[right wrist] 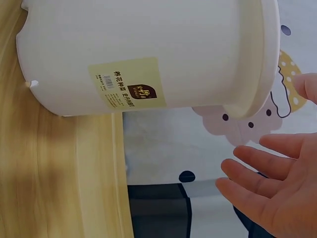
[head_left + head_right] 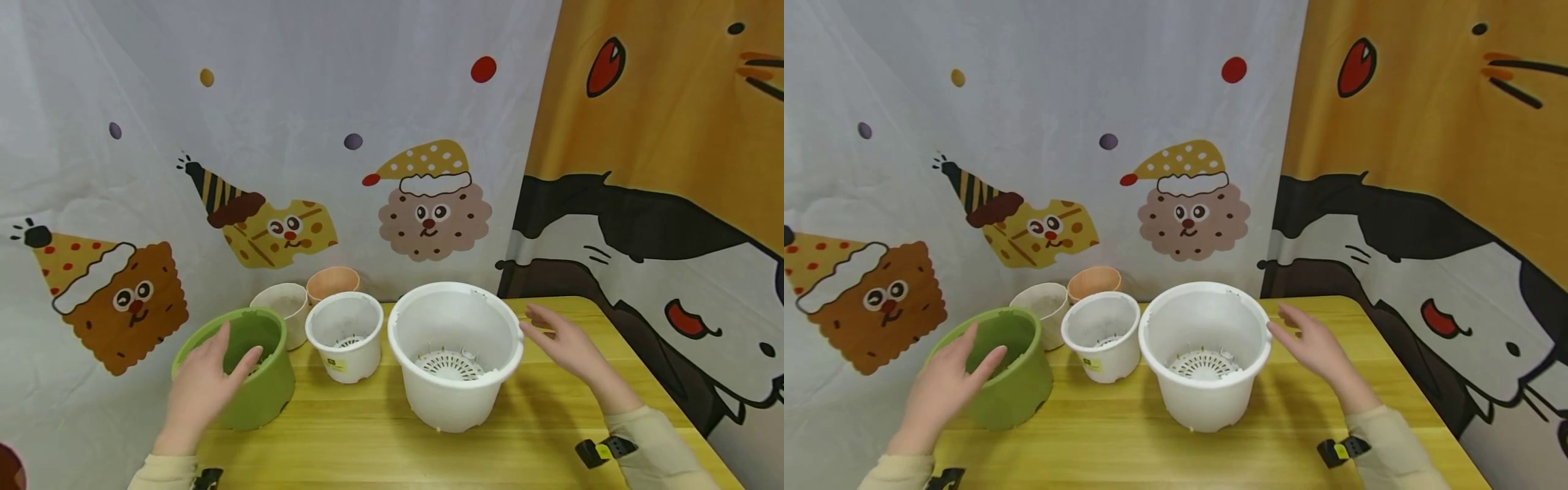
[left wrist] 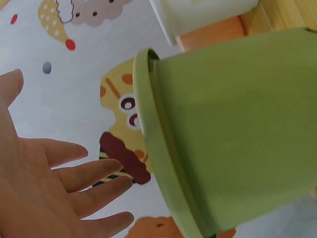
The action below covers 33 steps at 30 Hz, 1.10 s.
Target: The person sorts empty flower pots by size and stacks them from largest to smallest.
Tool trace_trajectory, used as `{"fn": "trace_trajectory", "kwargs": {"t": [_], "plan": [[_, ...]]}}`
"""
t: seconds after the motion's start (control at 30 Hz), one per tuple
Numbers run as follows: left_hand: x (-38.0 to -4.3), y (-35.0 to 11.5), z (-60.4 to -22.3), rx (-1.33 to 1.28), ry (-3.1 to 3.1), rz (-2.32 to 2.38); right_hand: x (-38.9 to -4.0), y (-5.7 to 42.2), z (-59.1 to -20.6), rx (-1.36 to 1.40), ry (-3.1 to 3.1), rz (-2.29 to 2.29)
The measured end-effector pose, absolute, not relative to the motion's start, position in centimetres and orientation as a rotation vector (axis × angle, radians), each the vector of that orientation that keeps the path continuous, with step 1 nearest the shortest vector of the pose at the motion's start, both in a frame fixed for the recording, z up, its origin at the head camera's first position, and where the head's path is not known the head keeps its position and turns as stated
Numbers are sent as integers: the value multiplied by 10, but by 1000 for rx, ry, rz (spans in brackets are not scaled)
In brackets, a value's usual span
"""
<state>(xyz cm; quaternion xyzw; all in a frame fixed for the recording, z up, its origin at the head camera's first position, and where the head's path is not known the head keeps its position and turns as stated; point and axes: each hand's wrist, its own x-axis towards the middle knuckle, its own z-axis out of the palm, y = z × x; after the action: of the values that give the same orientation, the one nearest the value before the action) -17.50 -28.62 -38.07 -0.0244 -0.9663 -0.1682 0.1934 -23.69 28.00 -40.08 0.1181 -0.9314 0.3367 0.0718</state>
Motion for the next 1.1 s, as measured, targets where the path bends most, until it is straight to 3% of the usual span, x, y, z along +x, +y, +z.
{"fn": "trace_trajectory", "kwargs": {"t": [0.47, 1.1], "plan": [[-167, -319, -378, 95, -2825, -510, -250, 274, -397, 303, -2871, 1052], [-170, -362, -395, 247, -2919, -610, -263, 280, -396, 297, -2863, 1714]]}}
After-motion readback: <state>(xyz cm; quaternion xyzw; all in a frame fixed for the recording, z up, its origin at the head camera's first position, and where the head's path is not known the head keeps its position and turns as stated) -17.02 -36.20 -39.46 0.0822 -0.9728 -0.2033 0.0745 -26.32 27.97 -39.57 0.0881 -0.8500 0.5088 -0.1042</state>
